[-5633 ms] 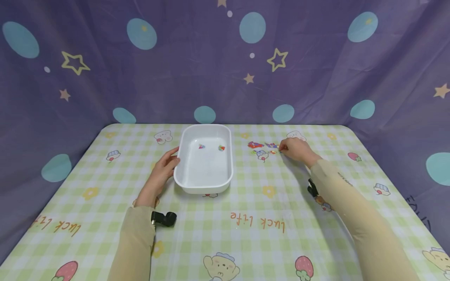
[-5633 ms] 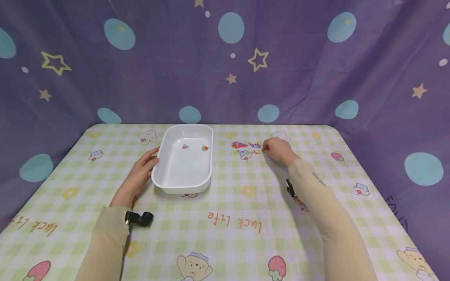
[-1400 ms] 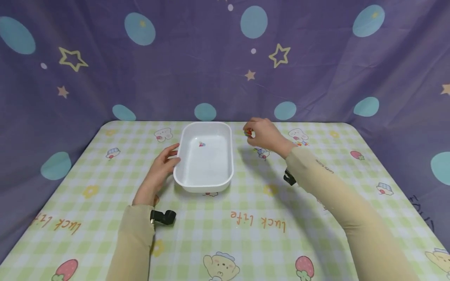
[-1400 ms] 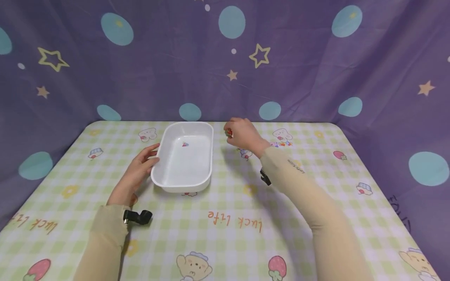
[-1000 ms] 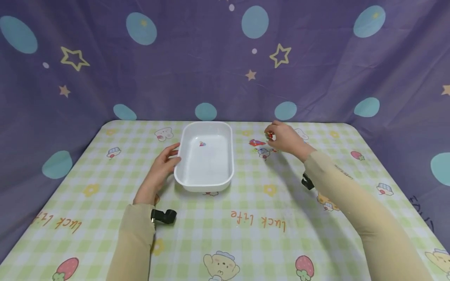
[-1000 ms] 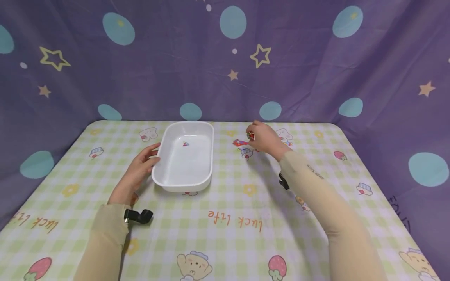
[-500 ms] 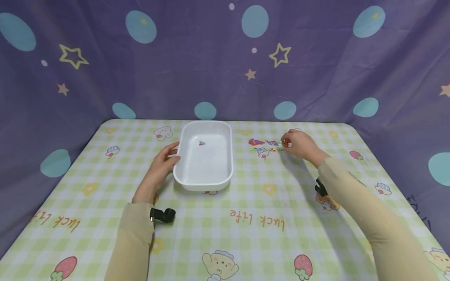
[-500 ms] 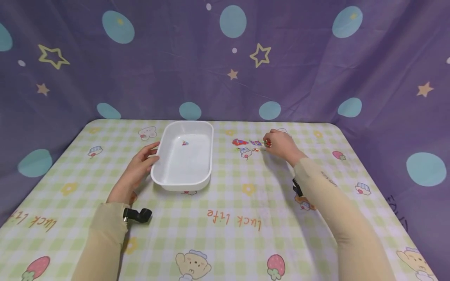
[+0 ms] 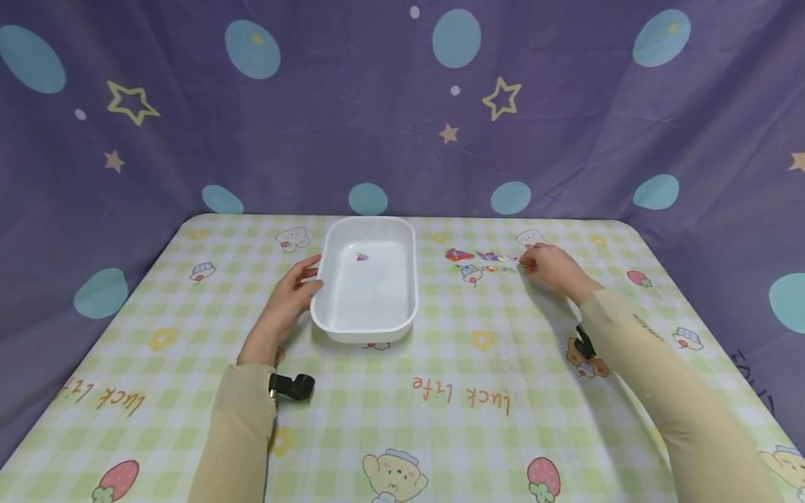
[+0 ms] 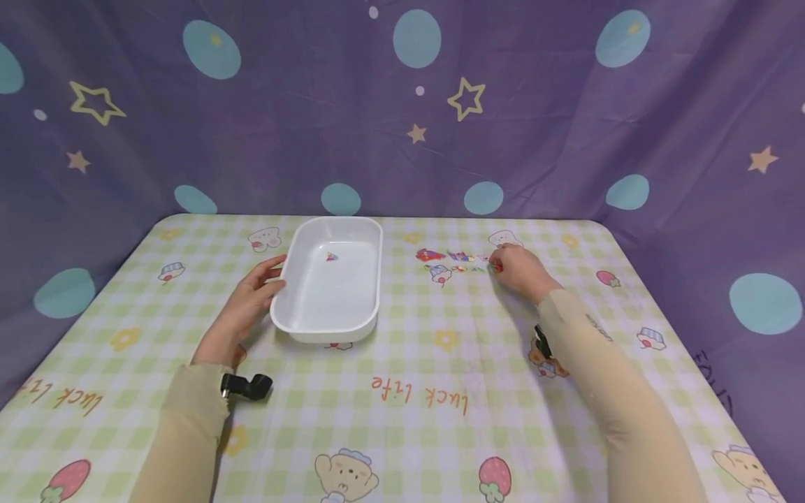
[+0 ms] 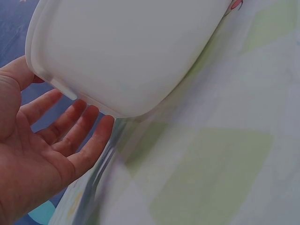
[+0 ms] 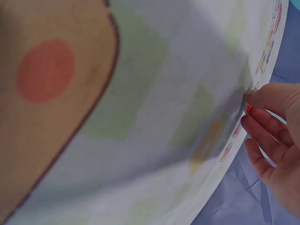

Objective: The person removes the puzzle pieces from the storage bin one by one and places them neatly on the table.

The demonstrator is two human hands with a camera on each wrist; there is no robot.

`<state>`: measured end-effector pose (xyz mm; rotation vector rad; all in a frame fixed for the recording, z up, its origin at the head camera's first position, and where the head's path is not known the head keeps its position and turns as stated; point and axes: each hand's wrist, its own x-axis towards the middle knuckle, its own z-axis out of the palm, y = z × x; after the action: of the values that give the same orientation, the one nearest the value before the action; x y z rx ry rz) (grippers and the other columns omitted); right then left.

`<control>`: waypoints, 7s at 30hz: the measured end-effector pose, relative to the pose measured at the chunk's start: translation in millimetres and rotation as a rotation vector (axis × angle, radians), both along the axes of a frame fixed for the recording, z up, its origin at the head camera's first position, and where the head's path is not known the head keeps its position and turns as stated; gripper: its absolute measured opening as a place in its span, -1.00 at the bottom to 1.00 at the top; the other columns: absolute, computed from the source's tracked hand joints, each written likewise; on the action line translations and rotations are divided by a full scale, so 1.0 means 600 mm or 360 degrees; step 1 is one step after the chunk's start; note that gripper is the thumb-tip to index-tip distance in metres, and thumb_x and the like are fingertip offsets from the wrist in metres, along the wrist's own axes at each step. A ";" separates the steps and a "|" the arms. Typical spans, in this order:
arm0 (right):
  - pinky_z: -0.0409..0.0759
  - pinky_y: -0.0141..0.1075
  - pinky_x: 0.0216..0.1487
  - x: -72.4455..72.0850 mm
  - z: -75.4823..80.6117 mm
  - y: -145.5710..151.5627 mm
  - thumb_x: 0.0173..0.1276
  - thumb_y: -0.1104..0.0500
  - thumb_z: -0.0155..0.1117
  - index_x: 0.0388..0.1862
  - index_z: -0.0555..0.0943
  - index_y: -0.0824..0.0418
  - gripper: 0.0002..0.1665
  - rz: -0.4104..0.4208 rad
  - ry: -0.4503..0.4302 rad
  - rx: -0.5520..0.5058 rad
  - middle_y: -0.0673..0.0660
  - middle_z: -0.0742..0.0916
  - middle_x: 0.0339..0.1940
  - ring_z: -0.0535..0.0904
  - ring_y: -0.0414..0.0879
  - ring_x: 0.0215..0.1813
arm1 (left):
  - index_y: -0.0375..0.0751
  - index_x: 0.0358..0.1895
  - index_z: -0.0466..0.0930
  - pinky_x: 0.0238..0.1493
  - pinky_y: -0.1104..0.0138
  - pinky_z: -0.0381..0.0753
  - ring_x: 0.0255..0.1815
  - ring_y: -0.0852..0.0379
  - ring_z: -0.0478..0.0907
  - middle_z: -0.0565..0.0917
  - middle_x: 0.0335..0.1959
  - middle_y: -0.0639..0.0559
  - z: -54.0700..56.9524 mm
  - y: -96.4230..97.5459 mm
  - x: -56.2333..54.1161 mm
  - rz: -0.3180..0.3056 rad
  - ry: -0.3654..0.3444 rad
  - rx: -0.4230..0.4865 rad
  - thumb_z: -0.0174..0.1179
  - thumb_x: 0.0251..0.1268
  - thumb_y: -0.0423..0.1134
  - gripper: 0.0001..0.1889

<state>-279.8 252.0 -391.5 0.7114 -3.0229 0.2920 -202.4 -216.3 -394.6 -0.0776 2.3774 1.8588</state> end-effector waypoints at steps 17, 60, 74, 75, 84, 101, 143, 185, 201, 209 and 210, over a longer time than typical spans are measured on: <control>0.48 0.03 -0.02 -0.003 0.002 0.007 0.15 0.31 0.25 -0.12 0.64 0.27 -0.72 0.0003 -0.0097 0.0057 0.23 0.64 -0.20 0.53 0.16 -0.09 | 0.14 0.39 0.09 -0.10 0.41 0.53 0.14 0.00 0.30 0.25 0.29 -0.09 0.002 0.002 0.001 0.0001 0.0020 -0.0021 0.05 0.27 -0.12 -0.39; 0.53 -0.22 -0.06 -0.038 0.108 -0.334 0.23 0.17 0.21 -0.08 0.61 0.16 -0.73 0.0444 0.0103 -0.0085 0.06 0.64 -0.16 0.55 -0.08 -0.10 | 0.06 0.39 0.10 -0.08 0.36 0.55 0.16 -0.04 0.29 0.27 0.26 -0.13 -0.007 0.001 0.005 0.0014 0.0078 0.0026 0.01 0.30 -0.21 -0.42; 0.50 -0.30 -0.04 -0.056 0.054 -0.429 0.21 0.15 0.22 -0.03 0.60 0.19 -0.67 0.0700 0.0040 -0.0014 0.11 0.64 -0.14 0.56 -0.07 -0.09 | 0.12 0.37 0.14 -0.07 0.30 0.55 0.12 -0.01 0.33 0.28 0.24 -0.09 -0.005 0.000 0.006 0.0030 0.0059 0.0013 0.03 0.29 -0.18 -0.43; 0.50 -0.30 -0.04 -0.057 0.052 -0.434 0.21 0.14 0.22 -0.01 0.59 0.17 -0.65 0.0694 0.0015 0.0013 0.11 0.63 -0.12 0.55 -0.07 -0.09 | 0.12 0.37 0.13 -0.06 0.29 0.55 0.12 -0.02 0.32 0.28 0.25 -0.10 -0.005 -0.001 0.006 0.0032 0.0059 0.0008 0.02 0.29 -0.18 -0.43; 0.45 -0.23 0.13 -0.063 0.038 -0.458 0.25 0.12 0.17 0.20 0.46 0.06 -0.51 0.0594 -0.0170 0.0172 0.10 0.55 0.08 0.46 -0.05 0.10 | 0.15 0.37 0.13 0.01 0.22 0.52 0.14 -0.02 0.32 0.28 0.25 -0.08 -0.005 0.001 0.003 0.0042 0.0053 -0.0001 0.03 0.29 -0.14 -0.43; 0.44 -0.33 -0.02 -0.066 0.018 -0.458 0.24 0.29 0.13 -0.05 0.62 0.10 -0.69 0.0753 -0.0106 0.0312 0.12 0.57 -0.15 0.45 -0.11 -0.15 | 0.13 0.38 0.10 0.02 0.22 0.51 0.16 -0.05 0.31 0.28 0.26 -0.10 -0.003 0.001 0.009 0.0022 0.0038 -0.0017 0.02 0.30 -0.13 -0.42; 0.47 -0.34 -0.17 -0.052 0.035 -0.443 0.06 0.24 0.21 -0.35 0.59 0.20 -0.86 0.0732 -0.0148 0.0261 0.03 0.61 -0.40 0.46 -0.12 -0.30 | 0.14 0.37 0.12 -0.07 0.29 0.55 0.13 -0.02 0.34 0.29 0.25 -0.08 -0.009 0.001 0.005 0.0009 0.0075 -0.0015 0.02 0.30 -0.13 -0.43; 0.56 -0.31 -0.23 -0.019 0.094 -0.201 0.16 0.18 0.24 -0.21 0.61 0.17 -0.79 0.0617 0.0062 -0.0236 0.04 0.65 -0.29 0.57 -0.16 -0.26 | 0.12 0.38 0.10 -0.11 0.40 0.53 0.11 0.02 0.33 0.28 0.26 -0.09 -0.011 0.002 0.001 0.0020 0.0051 -0.0033 0.05 0.28 -0.10 -0.40; 0.54 -0.20 -0.24 -0.013 0.065 -0.086 0.07 0.22 0.28 -0.18 0.64 0.21 -0.72 0.0368 0.0057 -0.0076 0.04 0.67 -0.29 0.58 -0.11 -0.26 | 0.10 0.39 0.10 -0.14 0.44 0.53 0.10 0.04 0.34 0.28 0.26 -0.10 -0.013 -0.001 0.002 -0.0001 0.0057 -0.0010 0.06 0.28 -0.10 -0.40; 0.56 -0.18 -0.27 -0.012 0.052 -0.040 0.11 0.23 0.22 -0.20 0.65 0.20 -0.76 0.0279 0.0095 -0.0041 0.06 0.67 -0.28 0.59 -0.10 -0.27 | 0.15 0.39 0.08 -0.09 0.41 0.51 0.13 0.01 0.32 0.26 0.28 -0.09 -0.008 0.002 0.002 0.0013 0.0034 -0.0037 0.05 0.29 -0.11 -0.39; 0.56 -0.18 -0.27 -0.012 0.050 -0.034 0.12 0.23 0.22 -0.20 0.65 0.20 -0.76 0.0267 0.0099 -0.0032 0.05 0.67 -0.29 0.59 -0.10 -0.28 | 0.15 0.39 0.08 -0.10 0.41 0.51 0.13 0.01 0.32 0.26 0.29 -0.09 -0.007 0.003 0.002 0.0012 0.0036 -0.0035 0.05 0.29 -0.11 -0.39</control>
<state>-286.8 231.5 -361.7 0.9555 -2.9021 0.2977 -201.1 -214.2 -399.0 -0.0681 2.4161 1.8463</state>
